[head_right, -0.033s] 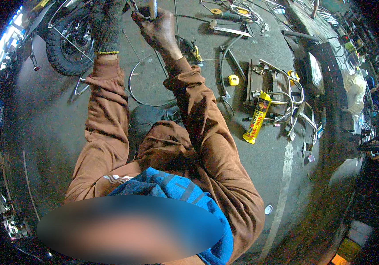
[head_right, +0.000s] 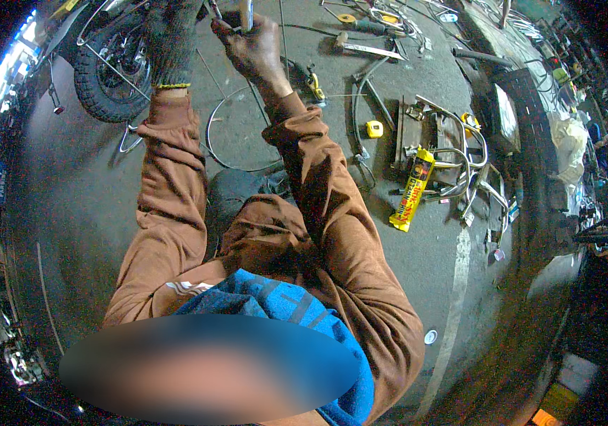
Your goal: The person marks several metal rods with a white marker while kneeling on the workshop floor. They pick up each rod, apply a mark, and place it back down, repeating the process for multiple rods.
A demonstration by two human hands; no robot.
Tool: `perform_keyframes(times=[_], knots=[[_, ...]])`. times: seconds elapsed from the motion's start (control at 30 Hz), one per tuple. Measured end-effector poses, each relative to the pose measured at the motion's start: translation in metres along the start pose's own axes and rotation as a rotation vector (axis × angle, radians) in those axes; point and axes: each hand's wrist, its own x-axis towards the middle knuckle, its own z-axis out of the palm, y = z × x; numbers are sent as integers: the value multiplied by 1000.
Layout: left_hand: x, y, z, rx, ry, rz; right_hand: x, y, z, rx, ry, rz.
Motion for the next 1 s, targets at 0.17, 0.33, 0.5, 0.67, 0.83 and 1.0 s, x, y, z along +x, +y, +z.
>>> perform_keyframes(times=[0.17, 0.33, 0.5, 0.67, 0.83, 1.0], knots=[[-21, -33, -23, 269, -165, 30, -2, 1, 0, -1, -16, 9], [-58, -52, -10, -205, -101, -245, -1, 2, 3, 116, 7, -40], [-41, -50, -5, -187, -102, -265, 3, 13, 12, 329, 55, -83], [-34, -36, -3, 44, -184, -22, 3, 18, 8, 335, 22, 90], [-39, -23, 1, -308, -144, -277, 2, 17, 7, 366, 33, 5], [-37, -18, 2, -555, -211, -382, 3, 18, 4, 433, -23, 15]])
